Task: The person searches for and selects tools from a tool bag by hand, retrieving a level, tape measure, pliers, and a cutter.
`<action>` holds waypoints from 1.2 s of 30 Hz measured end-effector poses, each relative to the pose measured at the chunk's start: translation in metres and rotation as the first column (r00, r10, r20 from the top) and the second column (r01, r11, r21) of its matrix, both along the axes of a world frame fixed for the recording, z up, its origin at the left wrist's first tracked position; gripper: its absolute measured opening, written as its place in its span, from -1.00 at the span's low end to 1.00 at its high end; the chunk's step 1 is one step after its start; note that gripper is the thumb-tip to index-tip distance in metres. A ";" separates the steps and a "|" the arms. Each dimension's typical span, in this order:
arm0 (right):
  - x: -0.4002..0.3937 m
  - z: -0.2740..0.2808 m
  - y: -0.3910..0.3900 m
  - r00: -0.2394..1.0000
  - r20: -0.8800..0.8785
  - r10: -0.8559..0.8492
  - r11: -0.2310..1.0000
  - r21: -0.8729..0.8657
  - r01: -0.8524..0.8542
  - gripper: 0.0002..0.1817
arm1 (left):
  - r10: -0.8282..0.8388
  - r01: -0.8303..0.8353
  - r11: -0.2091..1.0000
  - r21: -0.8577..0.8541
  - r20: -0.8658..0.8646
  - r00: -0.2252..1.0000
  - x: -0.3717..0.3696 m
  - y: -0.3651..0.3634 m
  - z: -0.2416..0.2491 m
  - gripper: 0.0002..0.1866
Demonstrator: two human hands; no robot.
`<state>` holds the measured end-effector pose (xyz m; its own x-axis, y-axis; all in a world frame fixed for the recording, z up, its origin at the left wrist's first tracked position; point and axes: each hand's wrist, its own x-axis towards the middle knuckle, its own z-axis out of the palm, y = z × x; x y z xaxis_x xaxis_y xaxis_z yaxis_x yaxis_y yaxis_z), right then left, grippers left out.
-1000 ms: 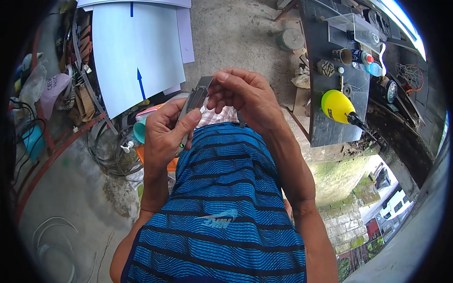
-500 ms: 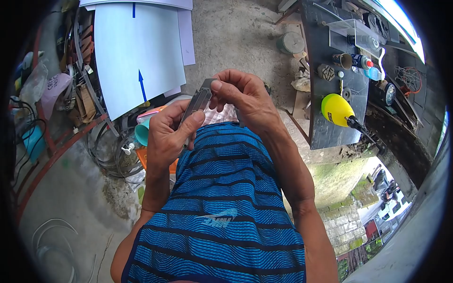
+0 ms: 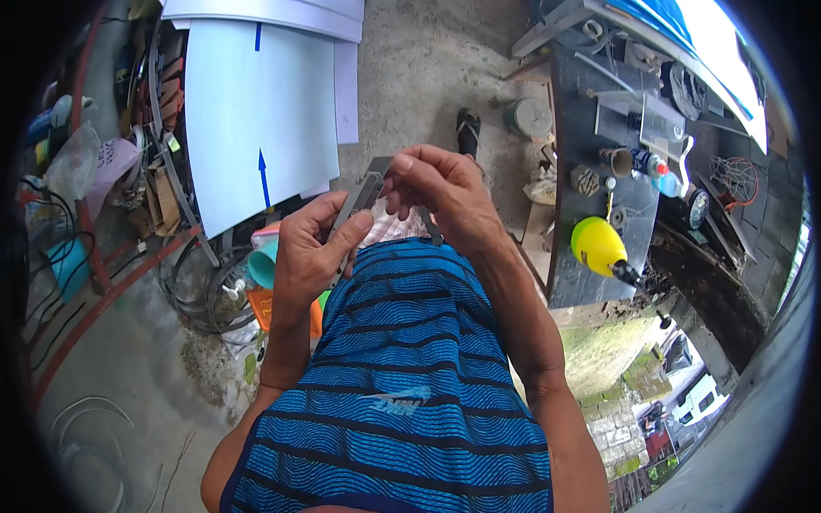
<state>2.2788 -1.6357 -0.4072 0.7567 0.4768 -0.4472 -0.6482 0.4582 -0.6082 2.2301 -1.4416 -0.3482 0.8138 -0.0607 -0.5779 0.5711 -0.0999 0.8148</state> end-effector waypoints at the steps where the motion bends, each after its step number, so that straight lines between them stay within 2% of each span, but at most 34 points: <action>1: 0.010 -0.001 0.000 1.000 0.003 -0.004 0.999 -0.038 0.004 -0.74 | -0.013 0.013 1.000 -0.004 -0.007 1.000 0.011 -0.002 0.000 -0.70; 2: 0.020 -0.001 -0.002 1.000 0.025 0.002 0.998 -0.065 0.000 -0.75 | -0.020 0.020 1.000 -0.008 0.014 1.000 0.022 -0.005 0.000 -0.70; 5: 0.051 -0.001 -0.009 0.997 0.065 0.039 0.980 -0.196 -0.026 -0.77 | -0.111 0.098 0.973 0.207 0.051 0.993 0.050 -0.018 -0.002 -0.67; 6: 0.061 -0.006 -0.012 0.995 0.100 0.020 0.985 -0.175 -0.002 -0.76 | -0.050 0.027 0.972 0.235 0.094 0.994 0.059 -0.027 -0.007 -0.70; 7: 0.074 -0.012 -0.018 0.989 0.149 -0.002 0.987 -0.161 0.027 -0.76 | -0.091 0.057 0.964 0.259 0.120 0.989 0.073 -0.031 -0.007 -0.69; 9: 0.100 -0.006 -0.030 0.991 0.135 0.007 0.989 -0.149 0.013 -0.79 | -0.091 0.069 0.972 0.226 0.088 0.992 0.101 -0.042 -0.008 -0.70; 12: 0.135 0.000 -0.048 0.980 0.195 -0.030 0.961 -0.264 0.082 -0.75 | -0.053 0.016 0.983 0.180 0.206 0.977 0.143 -0.061 -0.017 -0.65; 13: 0.149 0.011 -0.055 0.981 0.195 -0.007 0.932 -0.354 0.077 -0.74 | -0.106 0.046 0.979 0.200 0.299 0.948 0.156 -0.068 -0.023 -0.60; 16: 0.182 -0.012 -0.058 0.976 0.208 -0.070 0.935 -0.327 0.137 -0.78 | -0.172 0.001 0.936 0.352 0.454 0.874 0.184 -0.073 -0.034 -0.48; 17: 0.198 -0.003 -0.052 0.979 0.183 -0.094 0.946 -0.291 0.146 -0.77 | -0.168 -0.058 0.925 0.376 0.542 0.823 0.196 -0.073 -0.033 -0.47; 18: 0.209 -0.004 -0.051 0.971 0.233 -0.055 0.942 -0.311 0.128 -0.76 | -0.205 -0.097 0.885 0.455 0.568 0.797 0.202 -0.073 -0.031 -0.45; 19: 0.220 -0.005 -0.048 0.959 0.280 -0.029 0.932 -0.339 0.127 -0.75 | -0.154 -0.188 0.855 0.484 0.582 0.798 0.209 -0.070 -0.031 -0.45; 21: 0.242 0.012 -0.024 0.966 0.259 -0.023 0.941 -0.322 0.109 -0.75 | -0.205 -0.144 0.840 0.523 0.551 0.809 0.221 -0.059 -0.034 -0.45; 22: 0.255 0.003 -0.018 0.956 0.293 0.017 0.937 -0.339 0.087 -0.76 | -0.170 -0.190 0.828 0.527 0.559 0.811 0.227 -0.050 -0.034 -0.45; 24: 0.275 -0.006 -0.004 0.951 0.305 0.051 0.937 -0.344 0.060 -0.76 | -0.140 -0.168 0.847 0.504 0.517 0.844 0.242 -0.039 -0.039 -0.44; 29: 0.326 -0.011 0.054 0.925 0.357 0.126 0.939 -0.343 0.005 -0.74 | -0.089 -0.284 0.812 0.510 0.588 0.804 0.280 0.015 -0.053 -0.43; 36: 0.380 0.010 0.139 0.878 0.409 0.249 0.928 -0.360 -0.095 -0.74 | 0.004 -0.406 0.769 0.493 0.632 0.775 0.315 0.085 -0.052 -0.44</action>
<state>2.6586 -1.4962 -0.3969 0.8289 0.5067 -0.2370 -0.3270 0.0953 -0.9402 2.5452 -1.3571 -0.4003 0.9352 0.3256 0.1393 0.0884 -0.5955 0.7985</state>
